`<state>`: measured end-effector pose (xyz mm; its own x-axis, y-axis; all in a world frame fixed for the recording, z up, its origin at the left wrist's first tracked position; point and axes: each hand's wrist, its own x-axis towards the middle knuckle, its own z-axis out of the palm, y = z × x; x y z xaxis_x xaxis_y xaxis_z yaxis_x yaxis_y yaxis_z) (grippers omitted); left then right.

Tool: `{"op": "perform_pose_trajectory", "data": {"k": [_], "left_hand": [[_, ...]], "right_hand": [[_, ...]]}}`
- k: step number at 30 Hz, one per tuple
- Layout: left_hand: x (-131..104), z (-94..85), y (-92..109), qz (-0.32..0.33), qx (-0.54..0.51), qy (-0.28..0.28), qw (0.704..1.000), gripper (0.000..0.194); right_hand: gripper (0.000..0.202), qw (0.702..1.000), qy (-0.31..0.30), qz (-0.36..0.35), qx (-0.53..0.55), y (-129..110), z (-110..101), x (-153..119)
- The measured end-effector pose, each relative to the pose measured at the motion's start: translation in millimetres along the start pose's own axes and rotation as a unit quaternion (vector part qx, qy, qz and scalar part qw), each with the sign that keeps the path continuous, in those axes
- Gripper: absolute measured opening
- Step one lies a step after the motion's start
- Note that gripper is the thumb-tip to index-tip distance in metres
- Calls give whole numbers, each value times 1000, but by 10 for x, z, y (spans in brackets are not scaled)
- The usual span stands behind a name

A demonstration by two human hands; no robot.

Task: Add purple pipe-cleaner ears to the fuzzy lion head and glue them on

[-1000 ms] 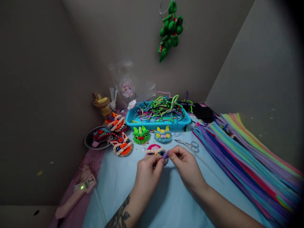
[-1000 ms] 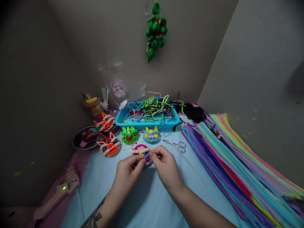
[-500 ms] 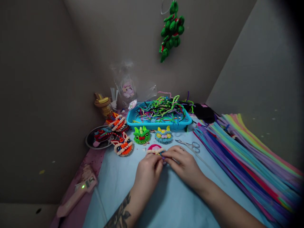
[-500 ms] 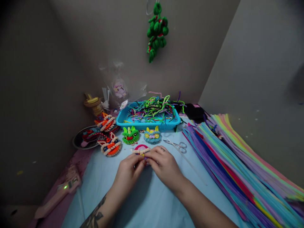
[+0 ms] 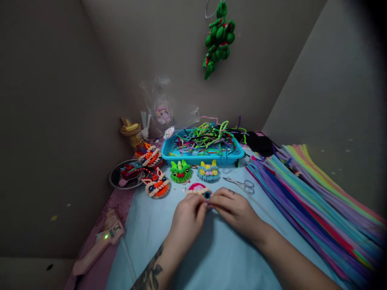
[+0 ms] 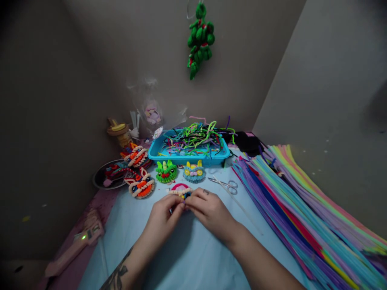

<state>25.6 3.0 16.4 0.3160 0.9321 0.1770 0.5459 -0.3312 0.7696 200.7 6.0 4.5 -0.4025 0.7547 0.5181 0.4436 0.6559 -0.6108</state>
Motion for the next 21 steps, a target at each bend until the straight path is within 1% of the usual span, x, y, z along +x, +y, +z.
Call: {"op": "perform_pose_trajectory", "data": {"k": [7,10,12,14,17,19,21], "left_hand": [[-14,35,-33,-11,34,-11,999,15],[-13,25,-24,-1,61,-17,998,15],[-11,24,-24,16,93,-15,995,17],[-13,38,-32,41,146,-1,988,18],[-22,79,-48,85,233,31,968,17],[-29,98,-49,113,255,55,959,15],[-34,98,-43,134,239,79,959,15]], "right_hand": [[16,1000,-11,-24,-2,25,-3,14],[15,1000,-10,-1,15,38,5,14],[16,1000,-10,17,1,35,15,13],[18,998,-20,19,-48,21,26,10],[15,992,-30,10,-121,-5,38,5],[13,991,-20,18,-129,-11,43,1],[13,994,-1,42,-99,-5,50,0]]}}
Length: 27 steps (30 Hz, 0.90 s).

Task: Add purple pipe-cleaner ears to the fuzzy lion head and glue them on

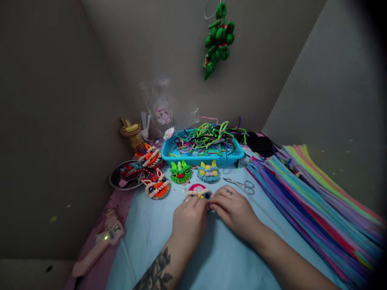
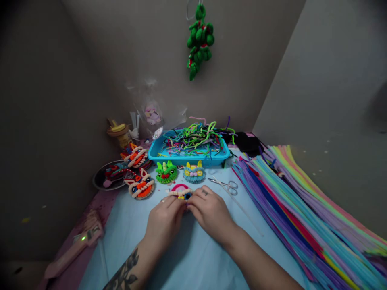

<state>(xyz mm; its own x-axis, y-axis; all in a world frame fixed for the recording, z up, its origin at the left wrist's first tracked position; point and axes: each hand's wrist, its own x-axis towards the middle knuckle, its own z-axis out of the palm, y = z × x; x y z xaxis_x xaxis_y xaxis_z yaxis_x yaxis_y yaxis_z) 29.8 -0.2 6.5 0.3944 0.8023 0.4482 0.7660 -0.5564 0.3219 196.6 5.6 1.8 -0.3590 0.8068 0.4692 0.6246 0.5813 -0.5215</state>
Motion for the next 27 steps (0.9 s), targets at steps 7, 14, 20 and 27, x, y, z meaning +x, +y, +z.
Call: {"op": "perform_pose_trajectory", "data": {"k": [7,14,20,27], "left_hand": [[-7,-49,-46,-37,-155,29,987,19],[6,-50,1,-174,-291,-6,941,16],[19,12,59,-243,-393,-47,886,15],[79,-72,78,-219,-390,-5,894,15]], "right_hand": [[12,975,68,137,160,2,23,18],[15,938,95,222,248,-22,12,44],[16,904,109,249,331,-71,51,45],[14,918,128,207,313,-87,76,39]]}}
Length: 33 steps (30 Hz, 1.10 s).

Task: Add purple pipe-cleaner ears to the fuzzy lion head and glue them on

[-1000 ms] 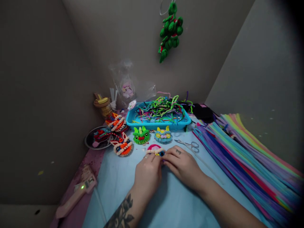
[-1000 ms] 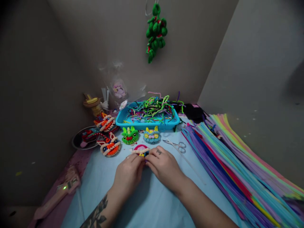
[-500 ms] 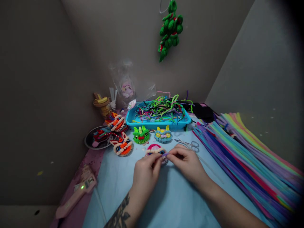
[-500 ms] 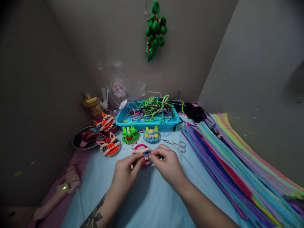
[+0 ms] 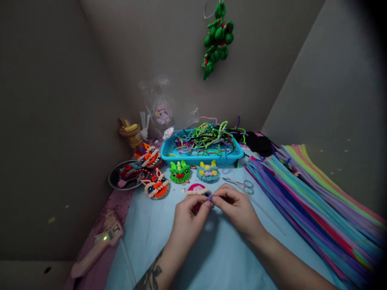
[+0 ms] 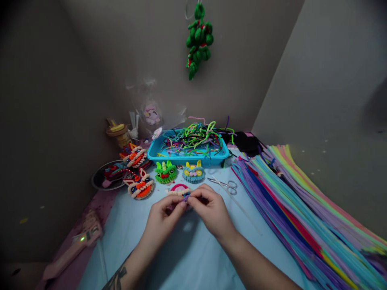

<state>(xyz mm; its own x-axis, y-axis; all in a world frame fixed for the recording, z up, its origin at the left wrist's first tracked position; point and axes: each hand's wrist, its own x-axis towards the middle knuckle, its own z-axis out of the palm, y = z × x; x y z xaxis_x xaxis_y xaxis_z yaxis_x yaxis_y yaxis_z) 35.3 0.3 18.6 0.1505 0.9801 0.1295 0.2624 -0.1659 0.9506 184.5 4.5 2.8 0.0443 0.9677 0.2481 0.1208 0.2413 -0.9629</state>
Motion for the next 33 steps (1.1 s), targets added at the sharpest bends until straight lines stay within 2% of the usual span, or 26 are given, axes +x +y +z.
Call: {"op": "perform_pose_trajectory", "data": {"k": [3,8,15,26,33], "left_hand": [[14,-51,13,41,24,19,999,15],[-2,-82,-20,105,146,17,984,13],[-15,-87,-28,136,216,13,967,11],[-32,-84,-10,106,241,0,965,11],[-26,-8,-49,41,128,8,991,6]], "right_hand": [[11,999,-16,-22,-39,-4,-19,6],[11,995,-31,-42,-87,-30,-16,-8],[14,987,-61,-76,-128,-26,-4,-21],[14,982,-22,-95,-162,9,0,-17],[14,998,9,-44,-43,-13,86,-53]]}}
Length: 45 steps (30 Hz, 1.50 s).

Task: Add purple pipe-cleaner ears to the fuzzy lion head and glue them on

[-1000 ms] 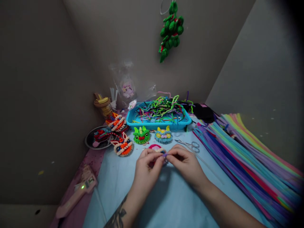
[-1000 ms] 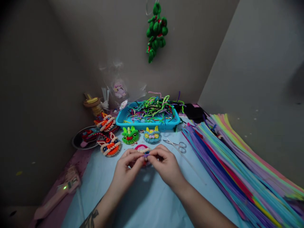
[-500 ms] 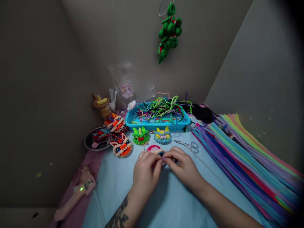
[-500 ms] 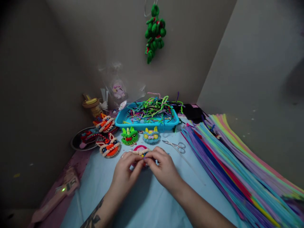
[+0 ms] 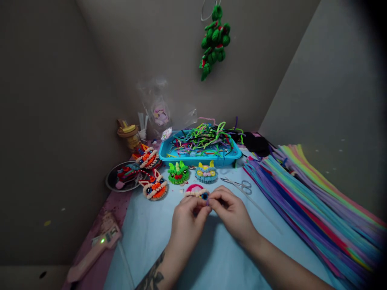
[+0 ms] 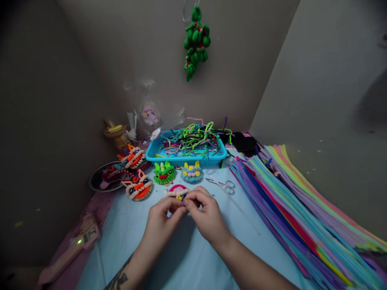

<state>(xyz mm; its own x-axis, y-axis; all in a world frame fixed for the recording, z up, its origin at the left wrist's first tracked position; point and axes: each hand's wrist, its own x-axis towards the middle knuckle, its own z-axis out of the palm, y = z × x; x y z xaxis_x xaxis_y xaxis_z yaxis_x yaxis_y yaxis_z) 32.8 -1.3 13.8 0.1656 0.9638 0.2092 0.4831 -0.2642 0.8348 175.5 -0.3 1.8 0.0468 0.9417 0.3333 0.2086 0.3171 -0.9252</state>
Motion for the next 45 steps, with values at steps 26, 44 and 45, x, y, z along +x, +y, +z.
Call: {"op": "perform_pose_trajectory", "data": {"k": [26,44,45], "left_hand": [[30,-36,89,-34,-56,-43,997,30],[-27,-6,19,4,-59,-14,998,19],[-25,-13,28,-1,-69,-9,998,19]], "right_hand": [[15,994,-3,32,109,47,-20,6],[16,996,-14,-35,-83,-40,-139,52],[15,996,-15,-33,-77,-35,-138,53]]}}
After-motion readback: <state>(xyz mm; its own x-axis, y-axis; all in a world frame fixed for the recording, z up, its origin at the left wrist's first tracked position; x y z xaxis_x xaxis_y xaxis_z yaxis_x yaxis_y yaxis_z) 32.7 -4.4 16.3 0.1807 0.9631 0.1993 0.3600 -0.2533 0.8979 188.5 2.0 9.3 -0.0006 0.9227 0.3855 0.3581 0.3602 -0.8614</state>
